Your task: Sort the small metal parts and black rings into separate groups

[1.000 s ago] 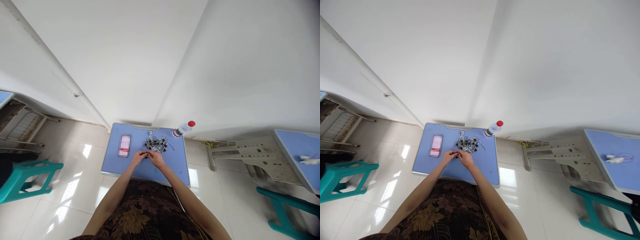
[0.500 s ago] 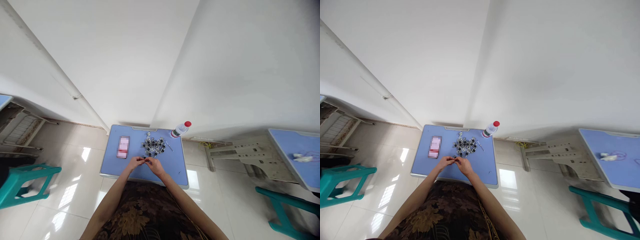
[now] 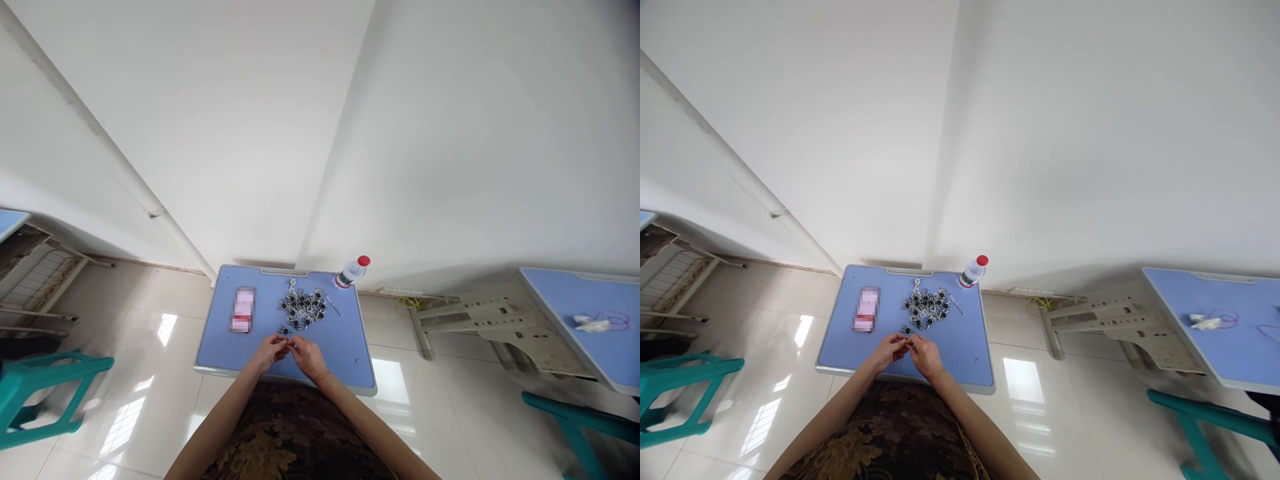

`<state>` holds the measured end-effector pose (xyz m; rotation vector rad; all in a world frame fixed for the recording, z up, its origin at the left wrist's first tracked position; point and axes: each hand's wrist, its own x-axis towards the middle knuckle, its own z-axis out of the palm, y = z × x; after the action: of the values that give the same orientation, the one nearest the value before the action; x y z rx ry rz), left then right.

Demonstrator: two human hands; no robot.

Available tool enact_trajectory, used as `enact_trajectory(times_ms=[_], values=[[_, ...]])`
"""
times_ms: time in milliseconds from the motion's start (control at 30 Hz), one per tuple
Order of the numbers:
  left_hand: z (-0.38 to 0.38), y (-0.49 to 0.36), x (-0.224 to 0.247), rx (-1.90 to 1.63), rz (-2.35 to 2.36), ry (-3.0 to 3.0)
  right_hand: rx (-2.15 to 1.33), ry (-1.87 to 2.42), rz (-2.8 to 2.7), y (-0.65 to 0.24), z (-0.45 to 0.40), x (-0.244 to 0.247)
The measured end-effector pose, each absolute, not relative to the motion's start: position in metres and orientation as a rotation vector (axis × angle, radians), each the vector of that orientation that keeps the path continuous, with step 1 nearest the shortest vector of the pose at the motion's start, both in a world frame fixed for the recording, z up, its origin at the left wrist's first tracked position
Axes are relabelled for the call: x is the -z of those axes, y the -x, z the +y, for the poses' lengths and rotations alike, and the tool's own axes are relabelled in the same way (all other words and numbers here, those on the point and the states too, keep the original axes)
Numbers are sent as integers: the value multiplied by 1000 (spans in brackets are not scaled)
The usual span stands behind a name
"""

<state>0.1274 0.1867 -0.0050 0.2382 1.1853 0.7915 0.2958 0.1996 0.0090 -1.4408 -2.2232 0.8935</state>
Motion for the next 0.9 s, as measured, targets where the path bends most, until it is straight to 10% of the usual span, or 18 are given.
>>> enact_trajectory(times_ms=[900], values=[[167,-158,12,-1099,958,-79,-1298,1449,-1964,-304,202,-35]])
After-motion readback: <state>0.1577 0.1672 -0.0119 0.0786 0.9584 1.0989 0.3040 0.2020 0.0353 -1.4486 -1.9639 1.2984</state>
